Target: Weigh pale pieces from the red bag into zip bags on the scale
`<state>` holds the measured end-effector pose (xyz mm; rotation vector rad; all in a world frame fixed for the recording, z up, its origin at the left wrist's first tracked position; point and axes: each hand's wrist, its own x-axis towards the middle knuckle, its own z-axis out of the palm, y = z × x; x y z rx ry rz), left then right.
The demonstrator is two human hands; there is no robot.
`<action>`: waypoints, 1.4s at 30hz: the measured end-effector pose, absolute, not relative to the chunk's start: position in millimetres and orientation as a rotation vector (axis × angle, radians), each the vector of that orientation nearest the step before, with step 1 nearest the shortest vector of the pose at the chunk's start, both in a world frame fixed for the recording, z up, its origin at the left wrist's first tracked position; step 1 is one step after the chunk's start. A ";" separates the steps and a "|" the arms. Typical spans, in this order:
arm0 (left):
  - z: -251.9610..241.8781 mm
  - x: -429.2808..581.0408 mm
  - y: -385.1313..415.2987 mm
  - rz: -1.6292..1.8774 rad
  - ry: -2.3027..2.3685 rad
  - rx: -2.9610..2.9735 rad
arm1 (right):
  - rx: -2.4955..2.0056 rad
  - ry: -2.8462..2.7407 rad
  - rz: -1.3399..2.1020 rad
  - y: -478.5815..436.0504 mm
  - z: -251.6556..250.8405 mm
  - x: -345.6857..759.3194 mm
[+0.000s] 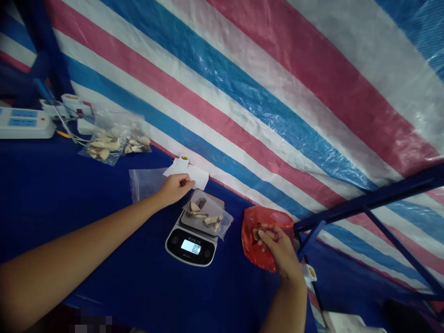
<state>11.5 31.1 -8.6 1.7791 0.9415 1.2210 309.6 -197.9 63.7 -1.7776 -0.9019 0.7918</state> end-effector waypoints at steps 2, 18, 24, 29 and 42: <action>-8.0 11.6 30.9 1.215 0.952 1.780 | -1.791 -0.989 0.847 -200.6 66.3 307.6; -9.3 12.2 32.5 1.220 0.988 1.799 | -1.773 -1.134 1.033 -176.2 61.4 269.9; -9.3 11.8 32.6 1.205 0.973 1.798 | -1.803 -1.167 1.028 -172.6 50.9 269.9; -9.9 11.5 32.6 1.198 0.969 1.803 | -1.785 -1.162 1.071 -169.3 43.4 268.5; -8.0 11.2 31.1 1.175 0.977 1.780 | -1.615 -0.889 1.047 -157.2 41.8 254.6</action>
